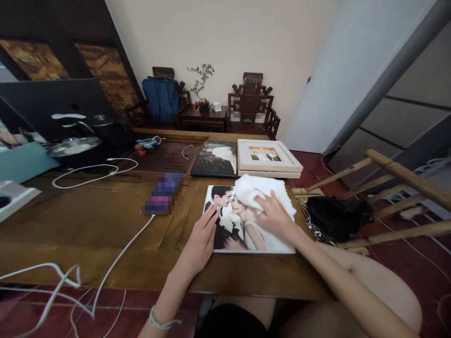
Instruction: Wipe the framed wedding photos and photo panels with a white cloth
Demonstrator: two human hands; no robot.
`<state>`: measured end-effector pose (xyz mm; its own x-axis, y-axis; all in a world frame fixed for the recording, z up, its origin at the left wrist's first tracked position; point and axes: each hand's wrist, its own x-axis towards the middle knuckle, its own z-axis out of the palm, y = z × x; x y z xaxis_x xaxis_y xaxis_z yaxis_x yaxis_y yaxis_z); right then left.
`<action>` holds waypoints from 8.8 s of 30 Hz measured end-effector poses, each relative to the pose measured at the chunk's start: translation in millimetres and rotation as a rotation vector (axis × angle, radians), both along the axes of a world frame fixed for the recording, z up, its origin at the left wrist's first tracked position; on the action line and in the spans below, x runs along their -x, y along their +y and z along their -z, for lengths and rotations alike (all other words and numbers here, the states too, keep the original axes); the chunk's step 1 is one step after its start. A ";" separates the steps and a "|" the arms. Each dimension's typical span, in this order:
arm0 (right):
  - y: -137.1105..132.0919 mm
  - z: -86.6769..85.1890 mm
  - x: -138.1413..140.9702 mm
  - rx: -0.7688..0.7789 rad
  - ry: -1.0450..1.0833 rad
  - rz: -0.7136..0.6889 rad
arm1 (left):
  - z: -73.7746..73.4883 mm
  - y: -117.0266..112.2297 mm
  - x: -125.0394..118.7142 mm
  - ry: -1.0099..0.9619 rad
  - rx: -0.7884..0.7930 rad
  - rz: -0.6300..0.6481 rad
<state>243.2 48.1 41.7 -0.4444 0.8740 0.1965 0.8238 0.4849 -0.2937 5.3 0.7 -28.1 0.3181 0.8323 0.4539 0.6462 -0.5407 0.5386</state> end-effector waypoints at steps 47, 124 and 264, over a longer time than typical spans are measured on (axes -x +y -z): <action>-99.0 -9.8 26.3 0.194 -0.035 -0.451 | -16.8 -7.6 1.8 -0.165 0.070 -0.046; -137.9 -7.7 -18.1 0.102 -0.087 -0.231 | -7.2 0.5 -3.1 -0.006 -0.002 -0.055; -29.7 0.0 -33.9 0.028 0.077 -0.054 | -9.8 -4.0 -2.0 0.034 0.009 -0.026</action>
<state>277.0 18.4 41.8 -0.4752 0.8550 0.2078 0.7714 0.5185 -0.3691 7.3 -3.3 -18.2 0.3114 0.8447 0.4354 0.6779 -0.5186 0.5211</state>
